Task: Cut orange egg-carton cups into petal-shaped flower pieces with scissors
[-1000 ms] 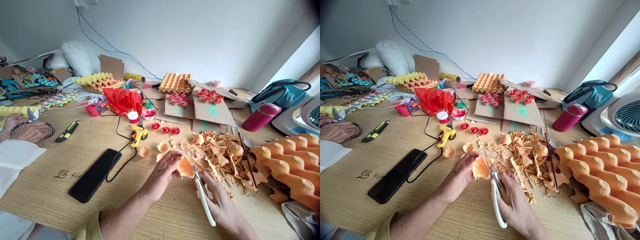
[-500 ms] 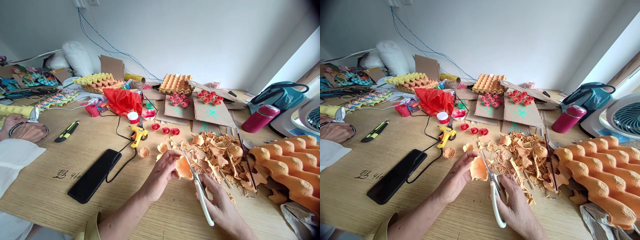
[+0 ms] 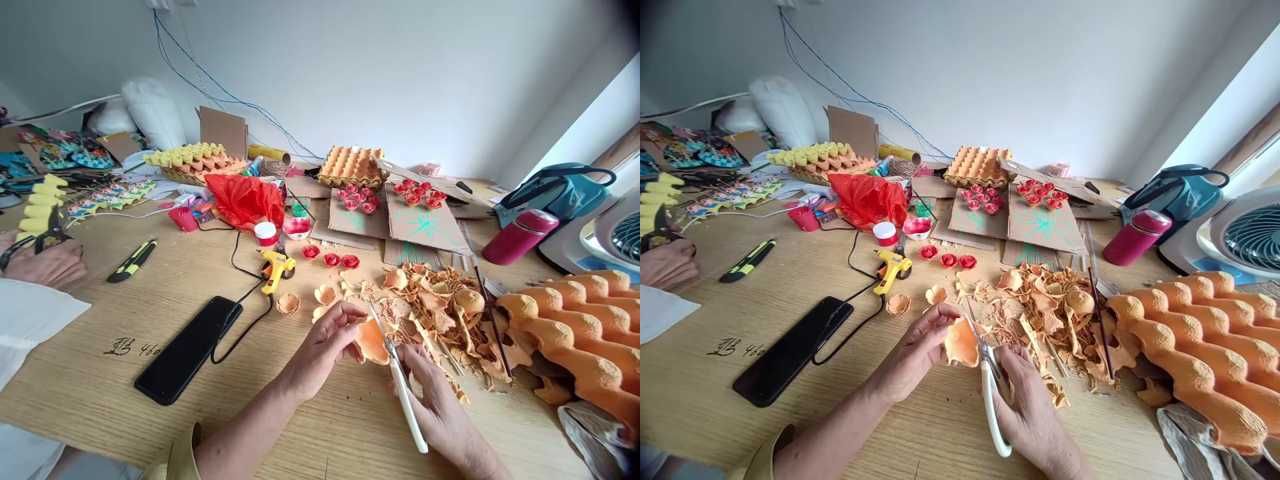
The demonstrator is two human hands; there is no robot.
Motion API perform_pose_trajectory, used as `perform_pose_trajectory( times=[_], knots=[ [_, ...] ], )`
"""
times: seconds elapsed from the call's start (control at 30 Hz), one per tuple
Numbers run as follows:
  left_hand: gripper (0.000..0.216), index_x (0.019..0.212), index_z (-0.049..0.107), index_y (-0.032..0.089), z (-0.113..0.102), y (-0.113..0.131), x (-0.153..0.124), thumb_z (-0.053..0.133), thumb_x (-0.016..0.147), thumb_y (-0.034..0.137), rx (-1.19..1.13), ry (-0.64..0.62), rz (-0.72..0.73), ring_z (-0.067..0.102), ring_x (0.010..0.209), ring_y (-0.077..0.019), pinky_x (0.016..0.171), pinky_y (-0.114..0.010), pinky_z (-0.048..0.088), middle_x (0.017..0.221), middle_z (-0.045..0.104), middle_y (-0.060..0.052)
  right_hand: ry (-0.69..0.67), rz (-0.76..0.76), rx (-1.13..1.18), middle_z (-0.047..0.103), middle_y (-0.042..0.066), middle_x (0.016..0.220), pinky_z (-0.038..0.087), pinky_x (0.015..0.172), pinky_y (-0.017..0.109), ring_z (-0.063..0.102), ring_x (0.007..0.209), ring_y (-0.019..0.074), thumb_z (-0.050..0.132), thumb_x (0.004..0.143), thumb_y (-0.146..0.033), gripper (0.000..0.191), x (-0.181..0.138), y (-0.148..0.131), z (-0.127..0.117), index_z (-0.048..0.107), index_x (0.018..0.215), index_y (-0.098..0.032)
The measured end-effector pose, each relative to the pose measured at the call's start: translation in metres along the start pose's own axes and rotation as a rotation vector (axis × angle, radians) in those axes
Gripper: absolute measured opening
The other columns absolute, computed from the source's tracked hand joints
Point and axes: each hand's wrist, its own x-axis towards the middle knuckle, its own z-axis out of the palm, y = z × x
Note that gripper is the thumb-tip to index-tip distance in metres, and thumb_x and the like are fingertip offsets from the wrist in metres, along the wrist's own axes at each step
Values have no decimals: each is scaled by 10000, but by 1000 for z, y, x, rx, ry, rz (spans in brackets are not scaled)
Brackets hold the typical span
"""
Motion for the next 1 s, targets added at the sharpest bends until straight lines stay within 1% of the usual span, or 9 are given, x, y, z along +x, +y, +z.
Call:
perform_pose_trajectory(
  times=[0.13,0.3,0.4,0.5,0.57,0.67,0.87,0.93,1.0],
  knots=[
    [226,1012,625,191,1,0,1,657,882,373,-85,48,-35,531,679,-80,584,-187,477,870,559,-1,3,2,7,521,13,721,411,649,315,444,699,181,428,991,-396,301,-2,-2,0,424,745,-223],
    [231,992,615,200,3,0,2,661,869,390,-132,60,-44,513,670,-84,567,-189,474,857,559,2,50,-18,-1,528,8,709,419,636,306,449,679,174,459,975,-369,275,-1,-4,1,441,741,-225],
    [204,990,614,206,4,1,0,641,891,383,-20,41,-19,517,657,-78,587,-198,489,855,559,10,70,-28,-12,555,14,726,429,656,320,468,690,181,474,955,-349,239,0,-4,1,454,752,-225],
    [208,997,620,199,4,2,-1,610,913,389,124,-9,8,551,662,-92,618,-222,513,817,566,10,54,-33,-1,595,34,797,444,711,350,505,750,201,475,946,-348,195,1,-4,1,485,798,-221],
    [216,998,615,198,4,2,-1,597,916,397,162,-30,6,565,649,-100,621,-237,521,796,568,12,42,-34,8,596,39,815,445,727,360,509,769,207,471,948,-358,195,1,-5,1,491,812,-219],
    [229,977,601,198,3,1,0,599,901,415,130,-36,-18,560,619,-102,588,-242,518,790,564,15,31,-27,14,573,31,785,437,711,356,496,752,205,450,962,-372,226,1,-6,1,487,799,-220],
    [268,995,589,188,2,-2,1,605,897,437,53,30,-59,547,604,-105,546,-229,502,743,557,12,45,-6,18,528,13,715,417,671,335,470,700,190,406,995,-394,309,1,-8,3,465,745,-222],
    [315,1006,597,179,2,-2,1,608,898,475,4,29,-55,573,636,-112,573,-233,507,769,583,-4,52,4,16,524,9,713,413,667,330,467,696,187,404,1001,-401,317,1,-7,5,456,743,-224],
    [415,1044,610,173,1,-2,1,646,858,542,-50,-13,-32,600,715,-128,623,-245,519,855,613,-32,66,18,14,518,4,710,407,659,322,464,693,184,412,1003,-408,320,0,-5,6,442,742,-226]
  ],
)
